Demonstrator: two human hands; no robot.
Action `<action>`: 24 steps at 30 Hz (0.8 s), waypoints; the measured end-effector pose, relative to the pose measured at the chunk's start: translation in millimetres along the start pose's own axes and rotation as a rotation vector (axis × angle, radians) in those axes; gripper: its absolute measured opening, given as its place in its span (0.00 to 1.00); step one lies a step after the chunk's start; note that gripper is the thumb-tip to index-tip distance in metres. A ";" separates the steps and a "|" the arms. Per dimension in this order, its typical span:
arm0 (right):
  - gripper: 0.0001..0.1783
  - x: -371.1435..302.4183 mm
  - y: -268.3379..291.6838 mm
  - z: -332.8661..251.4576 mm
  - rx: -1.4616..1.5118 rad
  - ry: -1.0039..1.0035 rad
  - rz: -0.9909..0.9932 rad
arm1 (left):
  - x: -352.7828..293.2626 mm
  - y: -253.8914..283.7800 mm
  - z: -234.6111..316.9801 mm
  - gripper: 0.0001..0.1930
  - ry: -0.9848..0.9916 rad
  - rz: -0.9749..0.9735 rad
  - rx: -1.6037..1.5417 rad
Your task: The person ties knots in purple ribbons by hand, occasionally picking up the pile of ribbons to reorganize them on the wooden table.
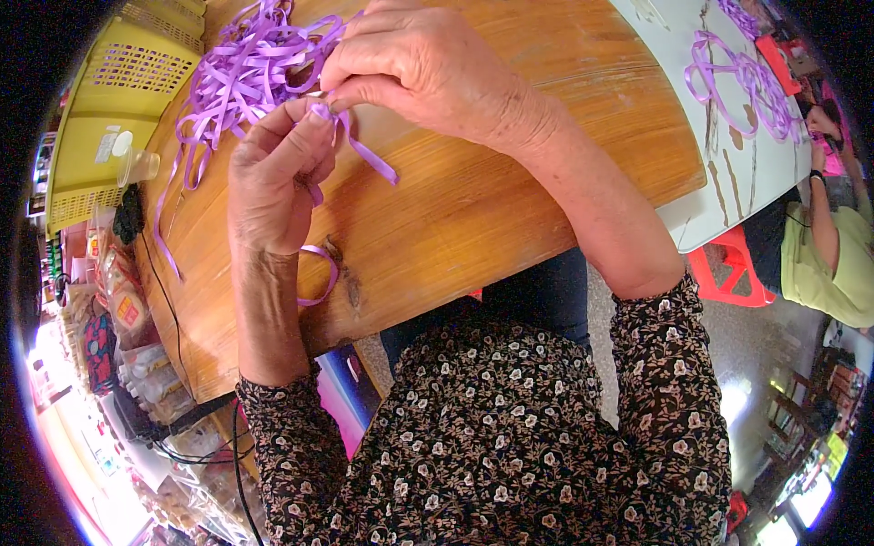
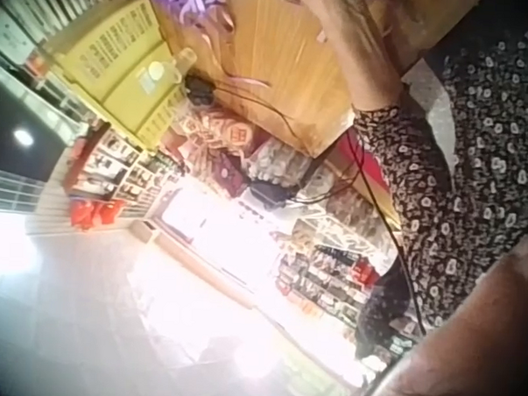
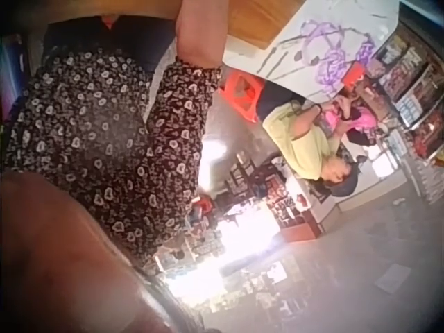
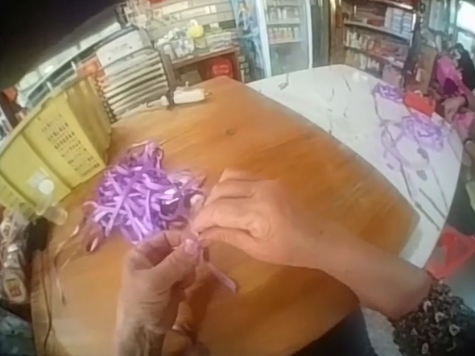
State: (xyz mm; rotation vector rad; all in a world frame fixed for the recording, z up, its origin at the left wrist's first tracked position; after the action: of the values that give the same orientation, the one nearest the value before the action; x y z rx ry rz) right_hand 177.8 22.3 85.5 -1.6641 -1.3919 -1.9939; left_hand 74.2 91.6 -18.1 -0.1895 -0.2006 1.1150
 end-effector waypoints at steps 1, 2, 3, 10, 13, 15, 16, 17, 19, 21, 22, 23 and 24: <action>0.06 -0.5 -1.0 1.1 -0.001 0.001 0.000 | -0.2 -1.6 -0.1 0.08 -0.001 0.000 0.000; 0.06 -1.8 -0.3 3.5 0.031 -0.002 0.022 | -0.3 -0.8 1.1 0.09 -0.013 0.027 0.016; 0.06 -3.0 1.0 4.9 0.063 -0.005 0.045 | -0.5 -0.1 2.2 0.09 -0.025 0.054 0.033; 0.07 -1.8 -11.5 24.9 0.537 -0.578 -0.067 | -4.3 0.5 12.1 0.07 -0.129 0.132 0.015; 0.05 -16.4 -28.9 33.8 0.590 -0.688 -0.117 | -5.1 -3.0 14.1 0.07 -0.153 0.115 0.034; 0.06 -20.8 -31.8 39.5 0.654 -0.789 -0.092 | -5.5 -2.4 14.4 0.07 -0.181 0.114 -0.016; 0.06 -22.1 -32.5 41.2 0.650 -0.789 -0.090 | -5.8 -4.3 15.4 0.07 -0.182 0.109 -0.017; 0.06 -29.9 -40.3 48.5 0.839 -0.882 -0.075 | -7.2 -7.0 15.6 0.07 -0.166 0.102 -0.048; 0.06 -36.0 -47.0 52.6 1.030 -0.969 -0.057 | -7.4 -9.7 15.1 0.07 -0.153 0.094 -0.077; 0.07 -44.2 -54.1 53.6 1.236 -1.111 -0.017 | -6.3 -14.2 12.2 0.07 -0.144 0.076 -0.280; 0.07 -43.6 -52.6 53.8 1.239 -1.106 -0.016 | -6.6 -14.7 12.5 0.07 -0.148 0.076 -0.276; 0.08 -45.9 -58.1 51.4 1.358 -1.147 -0.053 | -7.3 -15.2 12.7 0.07 -0.147 0.077 -0.307; 0.09 -47.6 -63.8 47.6 1.477 -1.186 -0.092 | -8.0 -15.8 13.0 0.07 -0.147 0.079 -0.339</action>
State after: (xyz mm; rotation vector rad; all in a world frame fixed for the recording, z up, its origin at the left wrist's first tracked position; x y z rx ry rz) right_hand 184.0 73.1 8.1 -1.6967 -2.2213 0.5366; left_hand 81.2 78.3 -2.1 -0.4203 -0.5177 1.1694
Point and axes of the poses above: each hand's wrist, its own x-axis towards the middle knuckle, its own y-axis out of the back of the hand, z = x × y, the point moved 10 cm from there along x, towards the middle knuckle, and after that the axes turned 9 degrees about -y, right-handed, at the moved point
